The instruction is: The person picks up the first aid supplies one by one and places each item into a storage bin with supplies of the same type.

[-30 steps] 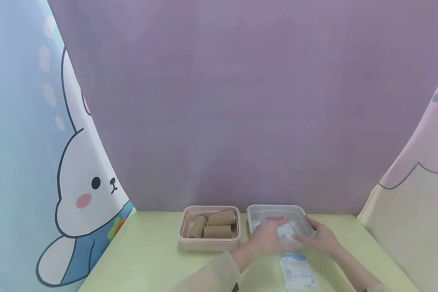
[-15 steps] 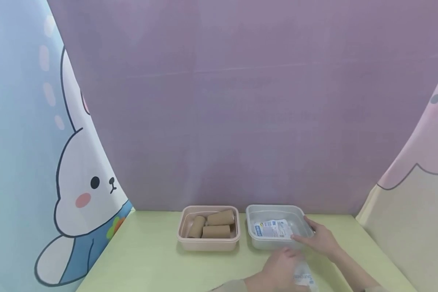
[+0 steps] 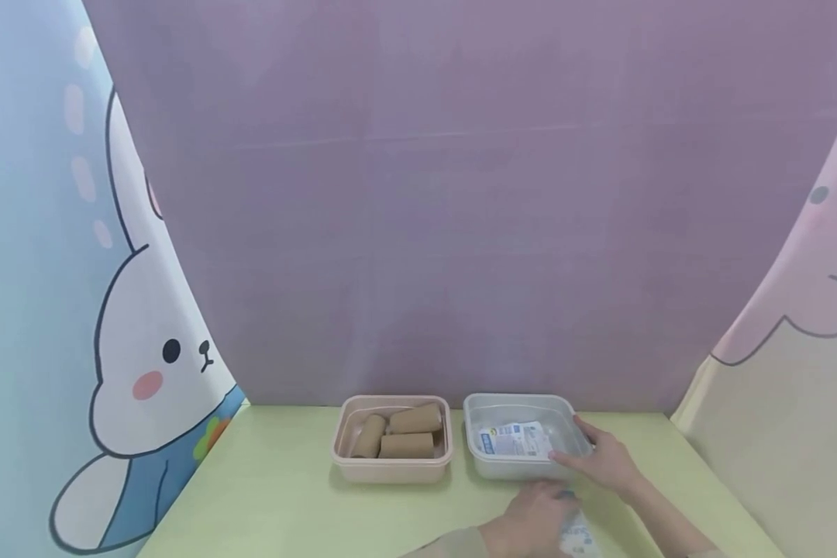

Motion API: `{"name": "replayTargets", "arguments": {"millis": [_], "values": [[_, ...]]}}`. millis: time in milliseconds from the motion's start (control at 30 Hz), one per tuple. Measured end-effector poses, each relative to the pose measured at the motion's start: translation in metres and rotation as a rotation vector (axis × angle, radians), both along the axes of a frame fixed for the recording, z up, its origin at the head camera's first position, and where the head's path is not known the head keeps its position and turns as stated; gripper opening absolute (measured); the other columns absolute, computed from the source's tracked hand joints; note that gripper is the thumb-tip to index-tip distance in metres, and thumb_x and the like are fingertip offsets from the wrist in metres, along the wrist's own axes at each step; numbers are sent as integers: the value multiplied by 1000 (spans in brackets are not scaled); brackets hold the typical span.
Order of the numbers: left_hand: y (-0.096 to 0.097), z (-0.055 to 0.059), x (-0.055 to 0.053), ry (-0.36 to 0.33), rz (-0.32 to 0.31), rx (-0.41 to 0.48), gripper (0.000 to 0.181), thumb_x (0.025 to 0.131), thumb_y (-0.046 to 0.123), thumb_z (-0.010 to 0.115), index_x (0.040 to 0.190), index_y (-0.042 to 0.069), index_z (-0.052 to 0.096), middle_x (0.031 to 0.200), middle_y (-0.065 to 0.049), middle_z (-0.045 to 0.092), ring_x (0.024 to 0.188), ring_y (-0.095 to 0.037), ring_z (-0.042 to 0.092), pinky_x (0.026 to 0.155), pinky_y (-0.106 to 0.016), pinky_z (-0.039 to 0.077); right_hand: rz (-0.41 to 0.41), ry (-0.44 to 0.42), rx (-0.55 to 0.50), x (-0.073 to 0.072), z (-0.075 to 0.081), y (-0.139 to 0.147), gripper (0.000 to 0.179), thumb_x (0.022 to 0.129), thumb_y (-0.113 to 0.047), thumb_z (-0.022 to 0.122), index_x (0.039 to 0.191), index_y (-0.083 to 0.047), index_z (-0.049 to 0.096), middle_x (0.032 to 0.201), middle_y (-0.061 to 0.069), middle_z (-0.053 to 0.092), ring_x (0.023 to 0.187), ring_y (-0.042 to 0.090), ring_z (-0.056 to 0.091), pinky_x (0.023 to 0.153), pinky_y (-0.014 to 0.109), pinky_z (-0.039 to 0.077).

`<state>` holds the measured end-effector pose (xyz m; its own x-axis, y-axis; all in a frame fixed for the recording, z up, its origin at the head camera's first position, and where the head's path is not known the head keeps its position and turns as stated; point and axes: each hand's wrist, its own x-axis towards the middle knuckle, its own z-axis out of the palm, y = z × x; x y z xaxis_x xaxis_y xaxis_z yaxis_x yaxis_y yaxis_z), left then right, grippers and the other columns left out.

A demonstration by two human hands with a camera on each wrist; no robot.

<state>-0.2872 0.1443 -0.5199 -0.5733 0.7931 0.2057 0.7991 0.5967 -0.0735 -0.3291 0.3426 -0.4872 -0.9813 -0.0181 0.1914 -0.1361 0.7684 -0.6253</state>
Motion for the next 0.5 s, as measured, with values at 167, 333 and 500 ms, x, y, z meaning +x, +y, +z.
{"name": "replayTargets", "arguments": {"millis": [167,333,500], "values": [[1,0,0,-67,35,-30,71,83,75,76,140,33,67,144,15,63,134,-6,56,114,-24,47,-2,7,6,-1,-1,-2,106,84,-48,89,156,12,40,149,38,53,135,55,58,110,61,53],[2,-1,1,-82,70,-64,63,87,71,74,139,36,67,140,20,64,130,-4,56,114,-24,46,-1,14,9,0,-1,-1,105,84,-48,89,156,12,41,150,38,52,137,55,56,111,62,52],[2,1,0,-77,72,-76,64,85,73,76,137,37,68,135,22,67,125,-1,57,113,-22,44,-1,-9,7,0,0,0,107,85,-50,88,157,13,39,151,39,50,138,57,54,111,63,52]]}}
